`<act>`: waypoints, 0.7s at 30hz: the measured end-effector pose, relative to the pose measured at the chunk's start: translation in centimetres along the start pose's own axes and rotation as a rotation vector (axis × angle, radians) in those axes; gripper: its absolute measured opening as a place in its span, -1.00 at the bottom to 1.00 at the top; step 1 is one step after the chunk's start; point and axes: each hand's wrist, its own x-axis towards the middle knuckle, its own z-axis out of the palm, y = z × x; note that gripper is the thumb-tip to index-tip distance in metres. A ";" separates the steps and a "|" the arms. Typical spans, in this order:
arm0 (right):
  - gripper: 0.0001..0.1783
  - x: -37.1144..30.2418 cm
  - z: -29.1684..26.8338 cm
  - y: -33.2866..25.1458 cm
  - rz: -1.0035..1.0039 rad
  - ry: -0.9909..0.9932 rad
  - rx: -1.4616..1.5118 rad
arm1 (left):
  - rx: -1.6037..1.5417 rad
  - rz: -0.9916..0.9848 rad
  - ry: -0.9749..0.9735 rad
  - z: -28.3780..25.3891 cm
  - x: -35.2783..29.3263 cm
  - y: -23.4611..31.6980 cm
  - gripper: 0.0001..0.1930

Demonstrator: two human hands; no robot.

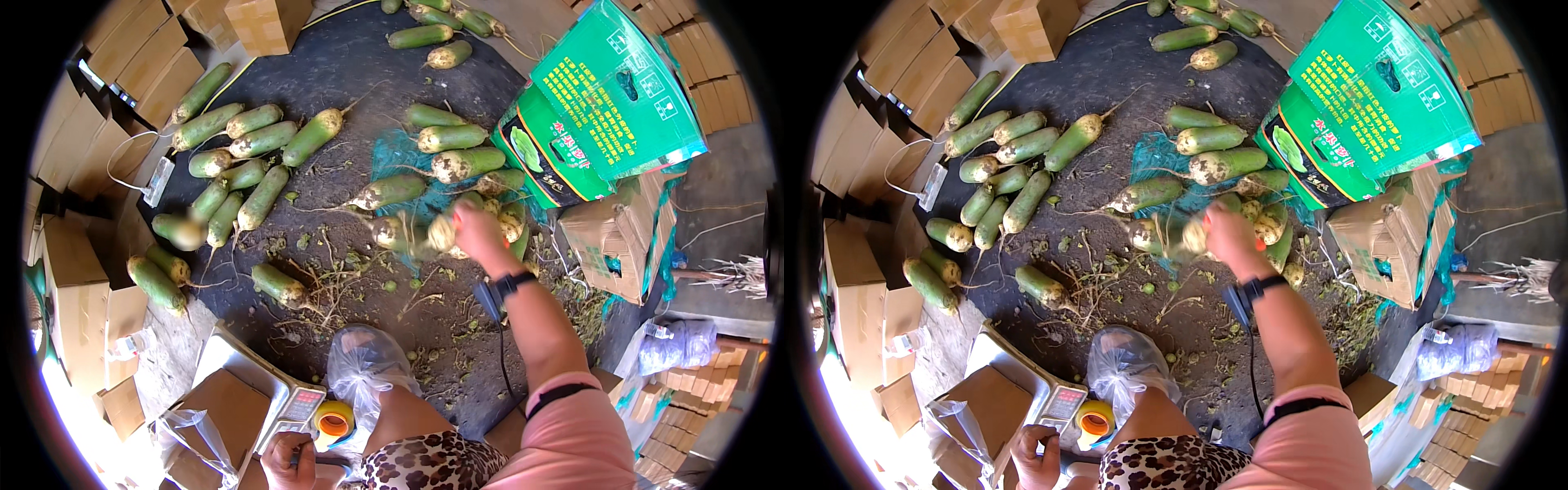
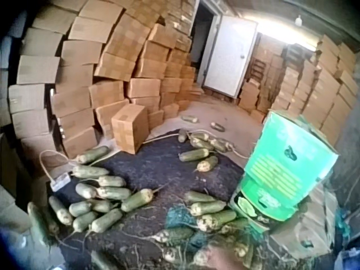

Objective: The person sits on the floor and packs green vegetables into a cardboard box. They trim the ends of the vegetables with a knife, place them into a plastic bag inside the box, and then seal the box with tape.

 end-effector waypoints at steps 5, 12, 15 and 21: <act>-0.80 -11.9 3.7 -1.2 0.167 0.099 0.387 | -0.087 -0.070 -0.005 1.0 -0.1 0.0 -0.91; -0.90 -19.8 13.8 0.3 0.641 0.296 1.003 | -0.305 -0.230 0.010 3.4 -1.2 -2.6 -0.91; -0.93 -17.6 9.6 -0.4 0.770 0.341 1.219 | -0.387 -0.346 0.035 4.0 -1.2 -2.8 -0.84; -0.85 -15.4 8.0 -0.6 0.972 -0.078 1.571 | -0.350 -0.278 -0.030 5.8 0.2 -3.2 -0.83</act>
